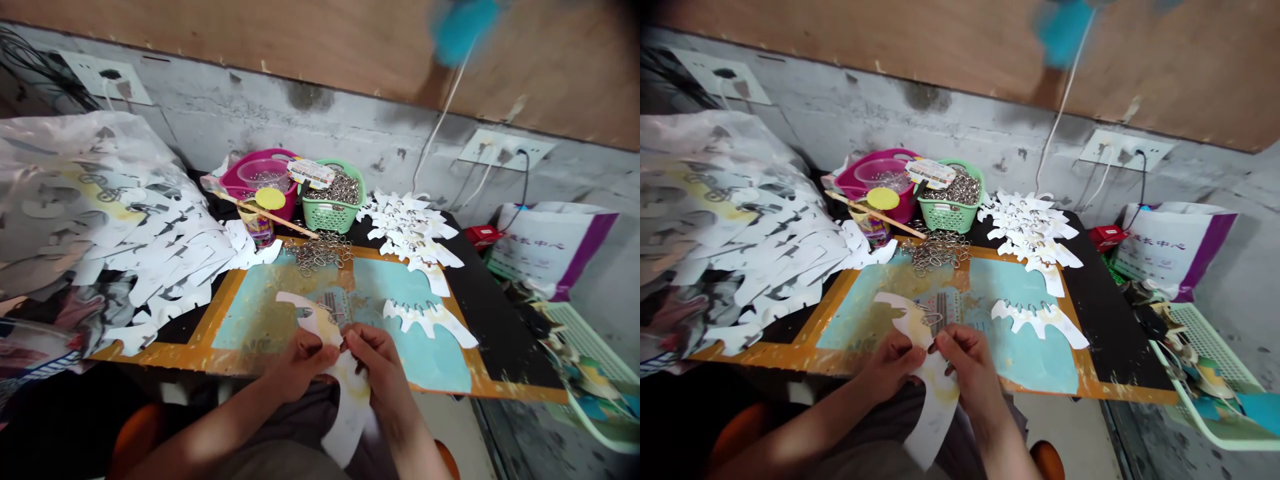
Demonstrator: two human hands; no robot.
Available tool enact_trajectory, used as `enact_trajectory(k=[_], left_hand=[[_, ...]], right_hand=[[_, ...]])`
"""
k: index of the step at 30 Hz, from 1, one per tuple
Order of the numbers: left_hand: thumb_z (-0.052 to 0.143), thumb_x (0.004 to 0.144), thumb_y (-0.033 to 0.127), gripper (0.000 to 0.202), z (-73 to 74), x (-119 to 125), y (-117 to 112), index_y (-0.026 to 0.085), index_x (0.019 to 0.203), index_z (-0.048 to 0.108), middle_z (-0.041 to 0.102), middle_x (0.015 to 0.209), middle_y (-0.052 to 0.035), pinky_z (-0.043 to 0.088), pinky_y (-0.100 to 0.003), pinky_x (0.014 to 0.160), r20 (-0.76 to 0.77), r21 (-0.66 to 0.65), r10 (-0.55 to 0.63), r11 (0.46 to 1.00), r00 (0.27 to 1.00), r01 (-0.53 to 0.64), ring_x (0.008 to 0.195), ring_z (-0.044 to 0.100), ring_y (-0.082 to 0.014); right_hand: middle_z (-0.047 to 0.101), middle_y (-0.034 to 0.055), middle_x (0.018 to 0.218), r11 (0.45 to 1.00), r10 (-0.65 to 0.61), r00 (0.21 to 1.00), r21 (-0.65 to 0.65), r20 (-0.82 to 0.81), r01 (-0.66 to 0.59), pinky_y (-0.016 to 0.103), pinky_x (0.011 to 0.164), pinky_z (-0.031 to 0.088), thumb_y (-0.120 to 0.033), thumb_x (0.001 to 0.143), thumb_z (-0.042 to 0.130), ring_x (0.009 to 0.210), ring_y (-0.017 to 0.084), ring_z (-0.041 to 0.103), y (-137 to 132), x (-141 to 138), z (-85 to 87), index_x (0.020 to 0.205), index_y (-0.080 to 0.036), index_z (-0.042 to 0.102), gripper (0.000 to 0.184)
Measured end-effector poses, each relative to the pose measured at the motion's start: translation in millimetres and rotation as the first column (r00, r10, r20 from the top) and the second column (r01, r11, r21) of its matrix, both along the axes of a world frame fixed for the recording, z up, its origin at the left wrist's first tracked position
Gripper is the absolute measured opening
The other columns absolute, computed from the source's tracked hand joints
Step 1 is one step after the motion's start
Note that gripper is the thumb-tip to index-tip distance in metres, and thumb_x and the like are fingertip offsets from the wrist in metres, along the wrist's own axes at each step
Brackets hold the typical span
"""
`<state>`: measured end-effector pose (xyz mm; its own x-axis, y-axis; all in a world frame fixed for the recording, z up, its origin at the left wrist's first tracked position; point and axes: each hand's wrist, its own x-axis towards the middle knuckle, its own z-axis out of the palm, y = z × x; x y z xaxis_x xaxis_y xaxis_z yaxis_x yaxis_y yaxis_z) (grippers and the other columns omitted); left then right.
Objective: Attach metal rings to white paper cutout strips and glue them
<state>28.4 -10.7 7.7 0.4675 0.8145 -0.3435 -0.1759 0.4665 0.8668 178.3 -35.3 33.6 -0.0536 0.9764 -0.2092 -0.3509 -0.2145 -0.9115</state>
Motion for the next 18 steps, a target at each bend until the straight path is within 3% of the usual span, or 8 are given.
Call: enact_trajectory(k=[5,8,10,14,16,18], left_hand=[[0.077,0.058,0.073,0.059,-12.9,-1,-2,0.017,0.065,0.061,0.057,0.058,-0.0001,0.047,-0.025,0.047,-0.006,0.034,0.019,0.999,1.0,-0.018,0.05,0.052,-0.0118],[0.064,0.071,0.077,0.058,-12.5,-4,9,0.02,0.079,0.063,0.062,0.069,-0.0037,0.051,-0.03,0.053,0.003,0.152,0.048,0.987,0.999,-0.048,0.059,0.059,-0.0168],[0.058,0.076,0.077,0.057,-9.9,-5,17,0.021,0.088,0.062,0.064,0.075,-0.0046,0.052,-0.031,0.059,0.042,0.189,0.112,0.975,0.993,-0.117,0.064,0.06,-0.0171],[0.075,0.075,0.054,0.038,-0.2,-8,27,0.019,0.085,0.062,0.062,0.077,0.0004,0.047,-0.022,0.058,0.062,0.129,0.222,0.965,0.973,-0.229,0.061,0.055,-0.0101],[0.077,0.075,0.05,0.036,4.0,-9,28,0.017,0.079,0.064,0.06,0.069,0.0016,0.042,-0.019,0.055,0.024,0.153,0.232,0.96,0.972,-0.233,0.056,0.051,-0.0082],[0.075,0.077,0.05,0.036,5.2,-11,27,0.016,0.077,0.065,0.059,0.059,0.002,0.038,-0.02,0.052,-0.029,0.199,0.224,0.956,0.974,-0.214,0.051,0.047,-0.0084]], right_hand=[[0.051,-0.0031,0.056,0.998,-0.012,0.996,-0.056,-0.092,0.007,0.022,0.045,0.026,-0.05,0.079,0.071,0.044,0.008,0.037,-1,-7,-14.8,0.067,-0.019,0.064,0.035],[0.049,-0.0034,0.059,0.996,-0.051,0.995,0.071,0.087,0.045,0.023,0.049,0.027,-0.047,0.085,0.067,0.051,0.009,0.037,1,1,-15.2,0.068,-0.018,0.063,0.034],[0.052,-0.0021,0.065,0.987,-0.046,0.967,0.163,0.25,0.005,0.023,0.054,0.031,-0.045,0.09,0.062,0.057,0.01,0.042,2,8,-12.5,0.071,-0.019,0.064,0.032],[0.061,0.001,0.075,0.952,-0.071,0.841,0.287,0.537,-0.103,0.027,0.068,0.042,-0.039,0.093,0.058,0.073,0.015,0.054,1,14,-7.8,0.076,-0.02,0.067,0.027],[0.068,0.0035,0.088,0.943,-0.137,0.798,0.323,0.587,-0.076,0.03,0.077,0.046,-0.037,0.092,0.061,0.085,0.019,0.061,1,14,-7.3,0.092,-0.021,0.068,0.017],[0.071,0.0061,0.103,0.945,-0.178,0.799,0.327,0.574,-0.024,0.034,0.084,0.049,-0.036,0.089,0.065,0.096,0.022,0.064,1,13,-8.1,0.114,-0.023,0.061,0.029]])
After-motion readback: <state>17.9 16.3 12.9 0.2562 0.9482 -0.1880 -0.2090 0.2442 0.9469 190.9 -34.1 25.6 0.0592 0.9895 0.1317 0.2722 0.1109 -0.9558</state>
